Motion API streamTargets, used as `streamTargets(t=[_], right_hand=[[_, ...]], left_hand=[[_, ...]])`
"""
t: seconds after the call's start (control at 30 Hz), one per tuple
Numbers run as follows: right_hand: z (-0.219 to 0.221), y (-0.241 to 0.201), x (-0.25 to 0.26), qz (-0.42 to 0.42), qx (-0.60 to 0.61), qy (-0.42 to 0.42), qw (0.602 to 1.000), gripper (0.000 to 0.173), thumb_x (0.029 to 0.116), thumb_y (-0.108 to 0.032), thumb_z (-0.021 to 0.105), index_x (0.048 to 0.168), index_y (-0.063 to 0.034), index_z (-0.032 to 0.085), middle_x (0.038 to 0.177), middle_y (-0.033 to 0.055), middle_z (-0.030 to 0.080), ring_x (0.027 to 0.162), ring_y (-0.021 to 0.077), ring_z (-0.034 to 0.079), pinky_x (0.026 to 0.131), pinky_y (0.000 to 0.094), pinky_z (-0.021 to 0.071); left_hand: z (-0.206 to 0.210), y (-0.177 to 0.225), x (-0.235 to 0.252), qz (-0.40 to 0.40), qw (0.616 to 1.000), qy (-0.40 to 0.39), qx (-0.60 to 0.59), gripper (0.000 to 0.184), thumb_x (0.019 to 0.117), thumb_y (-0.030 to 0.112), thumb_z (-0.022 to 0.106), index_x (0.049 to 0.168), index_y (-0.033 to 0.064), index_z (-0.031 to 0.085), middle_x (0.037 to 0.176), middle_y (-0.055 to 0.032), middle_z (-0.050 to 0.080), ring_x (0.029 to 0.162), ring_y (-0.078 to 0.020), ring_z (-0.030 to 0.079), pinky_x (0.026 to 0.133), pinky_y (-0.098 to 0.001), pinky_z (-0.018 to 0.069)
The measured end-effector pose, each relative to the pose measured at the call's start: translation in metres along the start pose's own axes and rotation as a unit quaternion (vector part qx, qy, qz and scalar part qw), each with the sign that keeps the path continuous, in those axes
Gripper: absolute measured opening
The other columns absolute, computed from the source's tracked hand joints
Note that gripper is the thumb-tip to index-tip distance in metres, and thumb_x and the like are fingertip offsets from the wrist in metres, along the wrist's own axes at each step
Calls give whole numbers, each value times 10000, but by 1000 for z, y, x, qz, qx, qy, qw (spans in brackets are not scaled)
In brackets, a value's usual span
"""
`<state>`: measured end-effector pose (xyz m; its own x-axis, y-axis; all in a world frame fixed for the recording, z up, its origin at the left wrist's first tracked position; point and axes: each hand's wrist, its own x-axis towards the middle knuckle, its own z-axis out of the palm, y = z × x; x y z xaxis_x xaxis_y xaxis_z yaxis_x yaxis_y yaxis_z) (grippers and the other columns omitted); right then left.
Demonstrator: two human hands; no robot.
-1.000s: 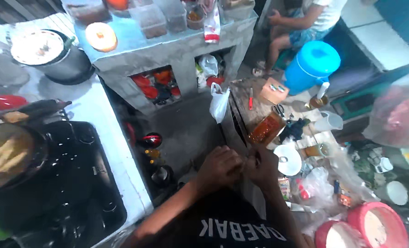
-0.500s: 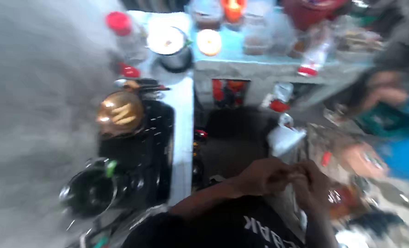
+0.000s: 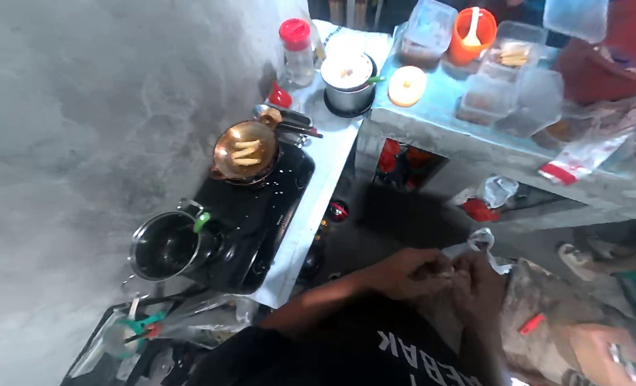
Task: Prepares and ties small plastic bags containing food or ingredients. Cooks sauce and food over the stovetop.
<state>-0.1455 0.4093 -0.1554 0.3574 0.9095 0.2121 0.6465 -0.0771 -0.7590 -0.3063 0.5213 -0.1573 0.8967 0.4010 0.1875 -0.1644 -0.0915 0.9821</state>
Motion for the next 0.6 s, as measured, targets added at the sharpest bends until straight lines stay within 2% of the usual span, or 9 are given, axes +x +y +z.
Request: streamTargets(t=[0.07,0.1,0.13,0.2,0.3,0.4,0.5,0.57,0.6], right_hand=[[-15,9,14,-5,-22,-34,999,320,919,-300,560,951,7,644,744,60,619,627,109,580,555,301,511],[-23,13,21,-3,-18,-51,999,277,907,-233,580,972,26,652,759,82,633,642,141,600,574,331,530],[-31,20,27,4,-7,-63,998,240,906,-182,586,985,33,657,769,91,636,660,154,607,596,341,538],[-45,36,32,12,25,-77,997,186,918,-153,565,965,7,647,756,55,606,662,105,580,602,287,519],[-63,54,36,7,77,-73,994,188,915,-169,531,927,-6,625,741,17,564,648,50,533,583,227,475],[-79,73,40,-11,86,-54,995,263,957,-239,521,930,1,624,737,10,563,635,29,525,579,204,470],[-86,89,41,-13,90,-44,995,303,975,-271,513,942,5,634,744,12,575,650,16,535,594,192,475],[-88,95,43,-7,93,-41,995,312,973,-274,522,953,11,646,752,26,596,661,29,553,613,211,493],[-86,98,43,-7,97,-38,995,350,993,-325,524,943,1,643,749,19,593,663,26,554,616,213,494]], left_hand=[[7,-3,13,-10,999,32,32,252,926,71,670,1137,-59,624,954,-119,684,799,-102,663,718,-248,573],[11,-5,22,-3,998,57,38,241,941,77,676,1141,-50,633,986,-103,697,835,-82,676,755,-238,584],[16,-10,31,11,996,83,36,211,964,74,667,1138,-45,658,1013,-86,714,868,-64,689,794,-232,594],[26,-19,50,32,993,105,37,158,990,61,641,1109,-29,695,1014,-67,725,860,-59,685,793,-233,596],[39,-19,75,26,990,72,120,167,1017,111,610,1132,5,669,997,-60,711,830,-58,672,781,-226,580],[53,-26,94,104,975,62,189,201,970,111,677,1128,-10,649,990,-101,705,846,-89,679,793,-232,587],[66,-40,109,167,965,113,170,185,919,68,727,1071,-32,692,995,-123,721,905,-118,695,826,-262,596],[70,-41,116,153,971,137,124,108,947,44,686,1025,-31,696,997,-104,714,937,-115,688,851,-276,592],[72,-40,117,121,979,145,80,91,971,41,656,1022,-26,689,1003,-81,708,946,-103,678,859,-281,587]])
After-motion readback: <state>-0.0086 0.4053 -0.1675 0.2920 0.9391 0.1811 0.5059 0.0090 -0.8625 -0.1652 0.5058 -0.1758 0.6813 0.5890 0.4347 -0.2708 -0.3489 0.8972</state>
